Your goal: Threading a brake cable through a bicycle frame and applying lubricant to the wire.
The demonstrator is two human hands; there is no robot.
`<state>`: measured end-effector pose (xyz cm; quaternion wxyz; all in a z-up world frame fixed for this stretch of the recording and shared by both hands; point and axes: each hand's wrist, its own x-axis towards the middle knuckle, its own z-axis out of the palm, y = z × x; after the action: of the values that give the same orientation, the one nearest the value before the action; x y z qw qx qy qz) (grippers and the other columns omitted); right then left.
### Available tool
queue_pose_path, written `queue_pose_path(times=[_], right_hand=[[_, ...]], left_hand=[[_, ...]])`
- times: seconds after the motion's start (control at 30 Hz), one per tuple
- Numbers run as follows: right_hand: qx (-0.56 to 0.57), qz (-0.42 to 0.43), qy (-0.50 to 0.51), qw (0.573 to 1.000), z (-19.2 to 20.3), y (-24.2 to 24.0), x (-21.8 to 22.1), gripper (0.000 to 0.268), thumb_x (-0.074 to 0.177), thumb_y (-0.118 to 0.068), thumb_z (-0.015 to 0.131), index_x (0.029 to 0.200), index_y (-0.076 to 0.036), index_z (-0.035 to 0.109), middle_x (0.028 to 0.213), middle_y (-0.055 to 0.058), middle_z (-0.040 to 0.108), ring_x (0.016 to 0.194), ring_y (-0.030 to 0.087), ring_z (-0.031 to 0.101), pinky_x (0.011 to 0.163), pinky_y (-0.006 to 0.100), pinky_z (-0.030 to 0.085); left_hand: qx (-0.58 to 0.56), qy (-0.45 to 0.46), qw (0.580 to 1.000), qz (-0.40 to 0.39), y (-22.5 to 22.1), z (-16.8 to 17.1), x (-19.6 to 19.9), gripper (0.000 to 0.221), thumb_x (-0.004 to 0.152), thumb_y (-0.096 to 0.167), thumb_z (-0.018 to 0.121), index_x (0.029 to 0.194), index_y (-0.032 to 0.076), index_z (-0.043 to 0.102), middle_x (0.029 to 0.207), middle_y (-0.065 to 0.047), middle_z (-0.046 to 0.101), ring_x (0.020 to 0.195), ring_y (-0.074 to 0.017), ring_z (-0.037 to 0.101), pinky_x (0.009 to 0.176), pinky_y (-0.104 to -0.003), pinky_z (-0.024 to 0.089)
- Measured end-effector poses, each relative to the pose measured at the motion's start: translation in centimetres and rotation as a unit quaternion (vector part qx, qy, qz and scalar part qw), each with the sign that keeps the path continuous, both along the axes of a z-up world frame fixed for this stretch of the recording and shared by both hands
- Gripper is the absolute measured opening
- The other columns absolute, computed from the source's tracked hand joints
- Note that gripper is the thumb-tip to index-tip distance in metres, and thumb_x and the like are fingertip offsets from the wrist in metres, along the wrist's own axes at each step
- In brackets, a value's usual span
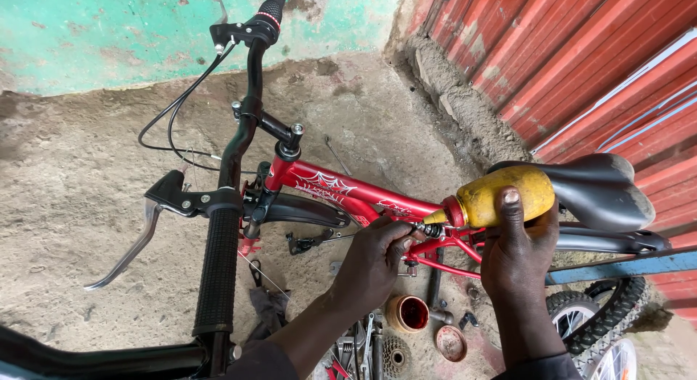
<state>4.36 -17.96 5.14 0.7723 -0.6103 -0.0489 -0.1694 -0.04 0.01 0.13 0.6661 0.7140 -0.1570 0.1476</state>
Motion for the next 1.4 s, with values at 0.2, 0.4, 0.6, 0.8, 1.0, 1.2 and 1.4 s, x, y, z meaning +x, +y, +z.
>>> queue_pose_path(times=[0.2,0.4,0.6,0.8,1.0,1.2,1.4], right_hand=[[-0.005,0.003,-0.001,1.0,0.09,0.05,0.0,0.049,0.101,-0.022,0.059,0.14,-0.001,0.038,0.124,0.014,0.052,0.111,0.019,0.059,0.101,0.034,0.055],[-0.005,0.003,-0.006,1.0,0.03,0.0,-0.04,0.049,0.101,-0.022,0.06,0.139,0.0,0.039,0.122,0.013,0.053,0.107,0.018,0.06,0.098,0.032,0.056],[-0.006,0.0,-0.004,1.0,0.07,-0.06,0.02,0.05,0.101,-0.023,0.06,0.14,-0.001,0.039,0.122,0.013,0.053,0.107,0.018,0.06,0.097,0.032,0.056],[-0.003,-0.002,-0.002,1.0,0.1,-0.08,0.08,0.049,0.101,-0.021,0.059,0.14,0.0,0.039,0.124,0.014,0.053,0.109,0.019,0.06,0.098,0.032,0.056],[0.004,0.002,-0.006,1.0,0.05,-0.09,0.07,0.049,0.101,-0.021,0.06,0.14,-0.001,0.04,0.124,0.014,0.054,0.11,0.019,0.06,0.099,0.032,0.056],[-0.004,-0.002,-0.002,1.0,-0.05,-0.16,0.12,0.052,0.1,-0.023,0.061,0.14,0.0,0.039,0.124,0.014,0.053,0.11,0.019,0.06,0.101,0.032,0.055],[0.014,-0.006,-0.001,1.0,-0.27,-0.24,0.21,0.049,0.1,-0.02,0.061,0.14,-0.001,0.04,0.124,0.014,0.054,0.11,0.019,0.061,0.099,0.031,0.056]], left_hand=[[-0.003,0.008,1.0,-0.002,-0.04,-0.03,0.02,0.024,0.09,-0.01,0.053,0.104,0.0,0.07,0.089,-0.01,0.069,0.062,-0.016,0.05,0.055,-0.033,0.04],[-0.002,0.007,1.0,-0.005,-0.04,-0.02,-0.02,0.023,0.09,-0.01,0.053,0.104,-0.002,0.07,0.089,-0.01,0.067,0.063,-0.0166,0.051,0.056,-0.033,0.042],[0.003,0.001,1.0,0.003,-0.04,-0.06,-0.01,0.024,0.09,-0.011,0.054,0.104,-0.001,0.07,0.089,-0.011,0.069,0.06,-0.0161,0.05,0.054,-0.033,0.04],[-0.002,0.013,1.0,-0.007,-0.06,0.14,-0.01,0.019,0.093,-0.007,0.055,0.103,-0.001,0.071,0.088,-0.012,0.068,0.061,-0.0152,0.051,0.054,-0.033,0.041],[0.008,0.024,1.0,-0.003,-0.06,0.07,-0.07,0.023,0.091,-0.008,0.054,0.105,0.0,0.071,0.087,-0.012,0.069,0.06,-0.0151,0.052,0.052,-0.033,0.041],[0.004,0.011,1.0,-0.002,-0.09,0.01,-0.05,0.022,0.092,-0.008,0.055,0.105,-0.001,0.071,0.088,-0.011,0.07,0.06,-0.0152,0.05,0.054,-0.033,0.041],[-0.008,0.015,1.0,-0.015,-0.05,0.02,-0.1,0.026,0.089,-0.014,0.053,0.105,-0.001,0.069,0.092,-0.011,0.068,0.061,-0.0147,0.05,0.055,-0.032,0.041]])
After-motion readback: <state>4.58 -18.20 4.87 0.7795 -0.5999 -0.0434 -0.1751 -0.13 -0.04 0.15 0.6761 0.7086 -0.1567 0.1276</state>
